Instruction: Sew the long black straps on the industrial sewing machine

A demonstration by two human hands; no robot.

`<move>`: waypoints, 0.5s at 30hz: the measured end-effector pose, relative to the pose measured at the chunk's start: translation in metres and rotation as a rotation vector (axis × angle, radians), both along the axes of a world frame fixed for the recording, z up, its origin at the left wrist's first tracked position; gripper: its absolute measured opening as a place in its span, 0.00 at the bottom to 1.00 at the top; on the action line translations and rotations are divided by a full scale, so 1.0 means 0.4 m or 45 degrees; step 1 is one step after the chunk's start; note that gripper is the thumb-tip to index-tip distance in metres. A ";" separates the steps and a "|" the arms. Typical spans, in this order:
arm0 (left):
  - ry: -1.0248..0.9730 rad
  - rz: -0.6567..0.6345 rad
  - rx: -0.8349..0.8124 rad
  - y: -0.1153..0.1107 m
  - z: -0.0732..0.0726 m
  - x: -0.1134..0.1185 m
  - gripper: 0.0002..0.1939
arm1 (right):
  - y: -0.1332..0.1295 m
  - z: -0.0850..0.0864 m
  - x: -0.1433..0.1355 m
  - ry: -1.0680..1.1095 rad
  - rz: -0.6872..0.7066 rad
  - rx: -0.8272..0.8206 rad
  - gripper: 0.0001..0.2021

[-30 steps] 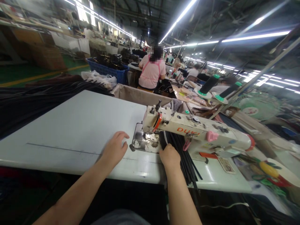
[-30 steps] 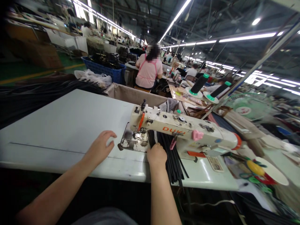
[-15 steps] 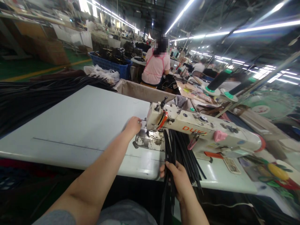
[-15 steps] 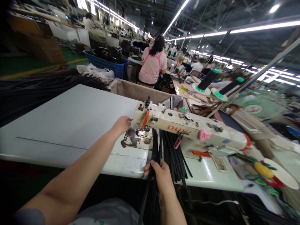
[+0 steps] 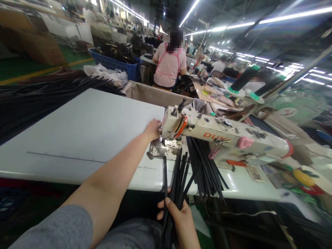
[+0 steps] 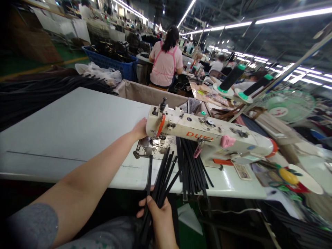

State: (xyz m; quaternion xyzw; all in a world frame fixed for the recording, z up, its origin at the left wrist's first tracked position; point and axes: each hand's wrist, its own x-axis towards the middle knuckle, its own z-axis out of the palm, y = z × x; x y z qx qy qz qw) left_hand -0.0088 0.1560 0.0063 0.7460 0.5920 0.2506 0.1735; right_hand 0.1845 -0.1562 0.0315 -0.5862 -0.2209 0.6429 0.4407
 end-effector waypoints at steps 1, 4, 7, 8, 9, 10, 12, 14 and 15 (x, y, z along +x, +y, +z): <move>0.005 0.006 -0.011 0.000 0.000 0.002 0.24 | -0.009 -0.007 -0.003 -0.001 0.030 -0.004 0.36; 0.012 0.031 -0.040 -0.003 0.007 0.007 0.25 | -0.036 -0.026 -0.011 0.015 0.081 -0.036 0.35; 0.008 0.046 -0.051 -0.005 0.017 0.012 0.28 | -0.045 -0.029 -0.018 0.022 0.075 -0.045 0.34; 0.006 0.049 -0.052 -0.006 0.020 0.014 0.29 | -0.040 -0.027 -0.020 0.011 0.069 -0.035 0.34; 0.003 0.052 -0.053 -0.007 0.023 0.016 0.30 | -0.032 -0.024 -0.022 -0.005 0.062 -0.024 0.34; 0.002 0.056 -0.054 -0.009 0.025 0.018 0.31 | -0.022 -0.022 -0.024 -0.025 0.055 -0.011 0.33; 0.002 0.072 -0.059 -0.012 0.027 0.021 0.30 | 0.002 -0.021 -0.026 -0.058 0.050 0.015 0.33; 0.006 0.096 -0.061 -0.015 0.029 0.022 0.27 | 0.023 -0.025 -0.027 -0.077 0.063 0.044 0.35; 0.008 0.110 -0.060 -0.017 0.030 0.022 0.25 | 0.031 -0.028 -0.028 -0.083 0.075 0.058 0.35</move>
